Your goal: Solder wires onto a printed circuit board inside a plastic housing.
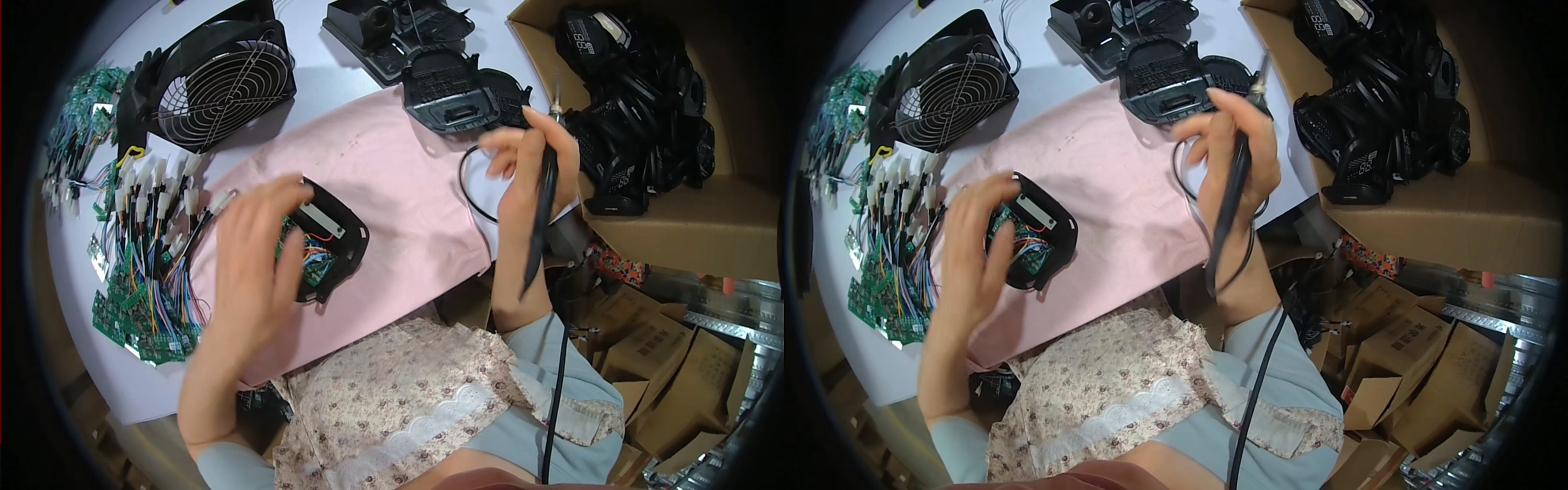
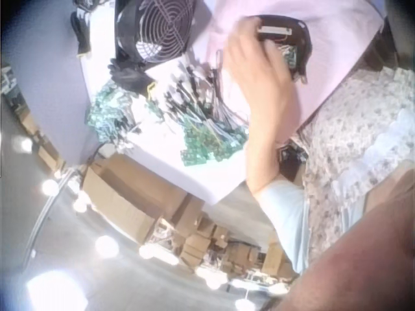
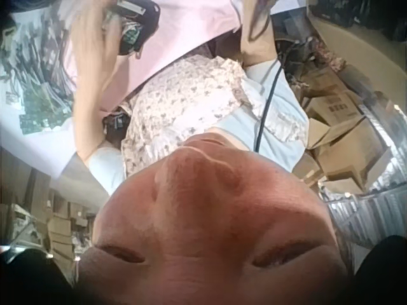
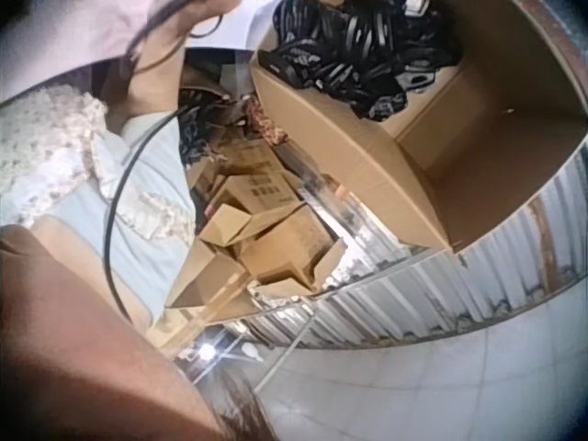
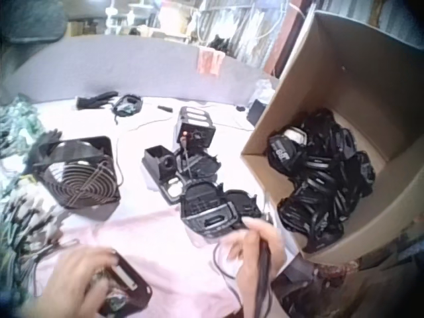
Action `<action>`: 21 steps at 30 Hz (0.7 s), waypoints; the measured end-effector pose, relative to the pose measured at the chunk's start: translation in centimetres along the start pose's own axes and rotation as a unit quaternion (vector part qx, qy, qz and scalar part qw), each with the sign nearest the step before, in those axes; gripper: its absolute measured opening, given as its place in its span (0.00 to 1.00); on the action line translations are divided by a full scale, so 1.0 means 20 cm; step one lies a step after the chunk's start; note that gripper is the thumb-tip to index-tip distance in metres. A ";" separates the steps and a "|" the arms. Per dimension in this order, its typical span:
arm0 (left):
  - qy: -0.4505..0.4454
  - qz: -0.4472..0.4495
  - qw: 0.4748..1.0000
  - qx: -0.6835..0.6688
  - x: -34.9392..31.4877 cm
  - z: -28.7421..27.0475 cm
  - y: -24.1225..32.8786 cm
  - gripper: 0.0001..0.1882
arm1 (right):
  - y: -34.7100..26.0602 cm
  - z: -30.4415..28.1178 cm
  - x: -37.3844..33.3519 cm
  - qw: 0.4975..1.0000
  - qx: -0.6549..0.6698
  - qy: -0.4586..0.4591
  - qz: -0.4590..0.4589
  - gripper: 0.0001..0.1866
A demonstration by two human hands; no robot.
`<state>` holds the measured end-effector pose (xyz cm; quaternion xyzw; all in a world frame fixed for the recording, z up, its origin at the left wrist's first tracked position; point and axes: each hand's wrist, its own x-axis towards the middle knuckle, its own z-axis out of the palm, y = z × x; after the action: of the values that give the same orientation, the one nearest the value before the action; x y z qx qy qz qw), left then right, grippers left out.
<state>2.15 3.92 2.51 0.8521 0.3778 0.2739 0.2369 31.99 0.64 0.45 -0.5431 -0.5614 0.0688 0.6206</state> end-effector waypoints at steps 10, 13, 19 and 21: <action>-0.226 0.052 0.973 -0.007 0.29 -0.15 -0.28 0.11 | 0.22 -0.07 0.12 0.928 -0.317 -0.193 -0.039 0.22; -0.102 -0.011 0.995 -0.011 0.04 -0.39 -0.23 0.11 | 0.32 -0.01 0.10 0.926 -0.305 -0.204 -0.091 0.22; 0.295 -0.281 0.910 -0.076 -0.98 -0.88 -0.19 0.16 | 0.50 -0.10 0.13 0.962 -0.235 -0.114 -0.080 0.08; 0.472 -0.390 0.789 -0.043 -1.44 -0.92 -0.07 0.19 | 0.48 -0.08 0.13 0.986 -0.149 -0.071 -0.031 0.06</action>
<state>-26.65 -13.86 7.05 0.3859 0.7308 0.5421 0.1520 39.15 5.39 -4.81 -0.6053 -0.6248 0.0035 0.4932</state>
